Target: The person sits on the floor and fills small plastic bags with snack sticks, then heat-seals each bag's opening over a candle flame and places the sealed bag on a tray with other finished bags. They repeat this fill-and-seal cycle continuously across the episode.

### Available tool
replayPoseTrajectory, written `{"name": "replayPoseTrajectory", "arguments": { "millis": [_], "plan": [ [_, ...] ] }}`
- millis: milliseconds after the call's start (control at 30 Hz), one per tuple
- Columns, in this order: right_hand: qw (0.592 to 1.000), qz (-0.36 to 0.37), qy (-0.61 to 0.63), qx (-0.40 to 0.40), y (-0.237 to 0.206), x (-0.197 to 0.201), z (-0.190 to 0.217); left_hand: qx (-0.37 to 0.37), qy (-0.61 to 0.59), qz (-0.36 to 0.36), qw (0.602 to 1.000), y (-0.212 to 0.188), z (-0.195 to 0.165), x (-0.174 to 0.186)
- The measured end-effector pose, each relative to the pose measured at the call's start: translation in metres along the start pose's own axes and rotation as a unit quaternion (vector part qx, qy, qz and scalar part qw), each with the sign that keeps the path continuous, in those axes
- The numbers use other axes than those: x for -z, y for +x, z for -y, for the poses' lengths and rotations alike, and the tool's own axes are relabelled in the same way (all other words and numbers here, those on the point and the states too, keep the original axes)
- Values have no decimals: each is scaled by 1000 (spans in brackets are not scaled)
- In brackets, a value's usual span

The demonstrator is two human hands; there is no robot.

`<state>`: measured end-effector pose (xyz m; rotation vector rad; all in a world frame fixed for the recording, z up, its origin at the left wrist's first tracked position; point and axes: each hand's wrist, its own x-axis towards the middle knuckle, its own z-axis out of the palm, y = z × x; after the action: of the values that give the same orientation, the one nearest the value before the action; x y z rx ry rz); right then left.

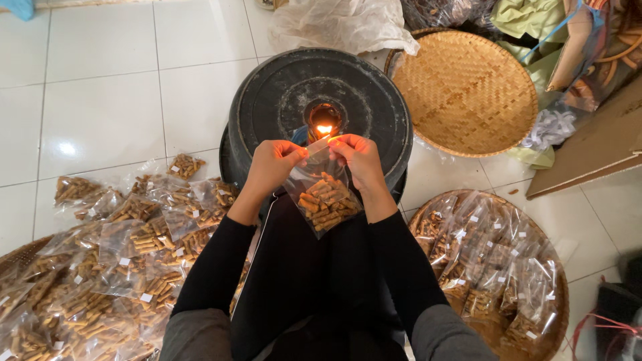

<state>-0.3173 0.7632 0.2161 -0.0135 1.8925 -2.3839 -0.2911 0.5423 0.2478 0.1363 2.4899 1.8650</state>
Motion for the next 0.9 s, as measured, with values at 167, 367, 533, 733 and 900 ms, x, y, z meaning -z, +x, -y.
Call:
{"name": "replayPoseTrajectory", "arguments": {
  "millis": [167, 367, 533, 733, 900],
  "plan": [
    [1000, -12, -7, 3, 1, -2, -1, 5, -22, 6, 1000, 6, 12, -1],
    [999, -32, -27, 0, 1, -4, 0, 7, -11, -4, 1000, 6, 13, -3],
    [999, -32, -30, -1, 1, -3, 3, 13, -23, -12, 1000, 6, 9, -4],
    [999, -32, -25, -7, 3, -4, 6, 13, -14, -20, 1000, 5, 5, -4],
    [999, -32, -20, -9, 2, -1, 6, 23, -17, -18, 999, 4, 3, -6]
  ]
}}
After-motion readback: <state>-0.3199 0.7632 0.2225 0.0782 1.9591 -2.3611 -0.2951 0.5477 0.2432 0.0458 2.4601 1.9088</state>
